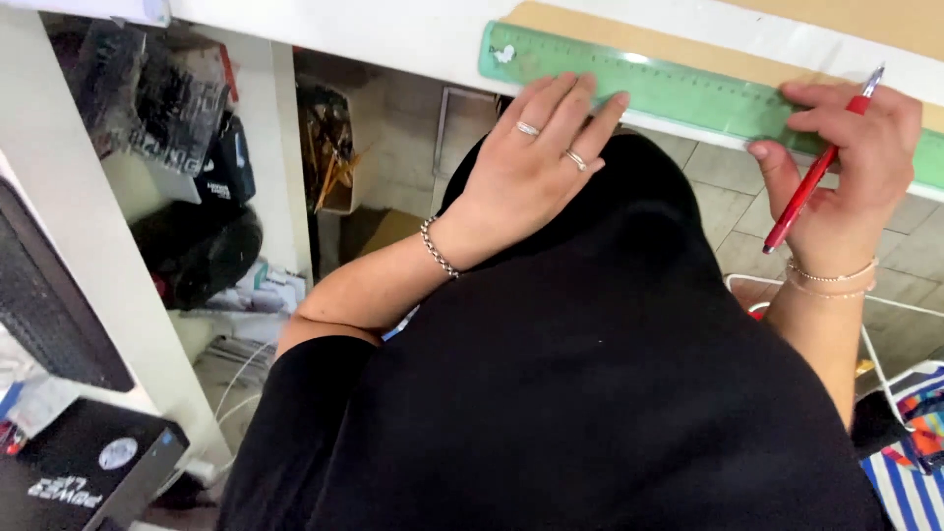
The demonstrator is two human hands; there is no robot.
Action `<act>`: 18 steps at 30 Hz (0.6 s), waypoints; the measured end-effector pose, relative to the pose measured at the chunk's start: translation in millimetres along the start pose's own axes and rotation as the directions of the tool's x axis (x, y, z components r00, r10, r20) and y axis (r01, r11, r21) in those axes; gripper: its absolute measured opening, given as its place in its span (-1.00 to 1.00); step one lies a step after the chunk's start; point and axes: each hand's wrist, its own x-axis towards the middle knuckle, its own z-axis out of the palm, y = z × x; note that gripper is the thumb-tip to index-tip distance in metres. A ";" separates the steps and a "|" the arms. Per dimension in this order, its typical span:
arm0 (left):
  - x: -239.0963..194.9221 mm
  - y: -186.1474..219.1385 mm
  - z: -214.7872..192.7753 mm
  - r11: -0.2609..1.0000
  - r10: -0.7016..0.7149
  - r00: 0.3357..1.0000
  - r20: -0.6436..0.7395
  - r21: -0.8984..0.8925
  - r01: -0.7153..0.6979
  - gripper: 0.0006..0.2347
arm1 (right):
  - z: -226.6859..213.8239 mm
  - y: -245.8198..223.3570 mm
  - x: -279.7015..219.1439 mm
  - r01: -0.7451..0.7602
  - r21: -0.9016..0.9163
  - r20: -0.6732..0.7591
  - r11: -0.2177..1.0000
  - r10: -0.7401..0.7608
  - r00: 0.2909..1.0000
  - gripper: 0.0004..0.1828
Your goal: The person uses a green ruler and a red pen to mark straight lines and tick marks on a long strip of cardboard placed on a white table. The person repeatedly repositions the ruler and draws along its edge to create evenly spaced markings.
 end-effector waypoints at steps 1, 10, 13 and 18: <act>0.0 0.9 1.8 0.998 -0.032 0.999 0.016 -0.056 0.032 -0.46 | -1.5 1.6 -0.1 -0.005 0.018 0.005 1.000 0.005 1.000 -0.68; -2.2 5.6 12.2 0.929 -0.190 0.977 -0.092 -0.339 0.149 -0.76 | -9.9 13.4 -1.8 0.025 0.024 0.070 0.999 -0.027 0.997 -0.70; -7.2 -1.6 9.4 0.898 -0.317 0.934 -0.165 -0.369 0.240 -0.77 | -10.8 15.4 -0.5 0.010 0.024 0.089 1.000 -0.012 0.996 -0.70; -20.1 -17.1 0.8 0.744 -0.668 0.725 -0.168 -0.168 0.647 -0.43 | -13.9 15.2 -1.2 -0.018 0.013 0.101 1.000 0.017 0.995 -0.73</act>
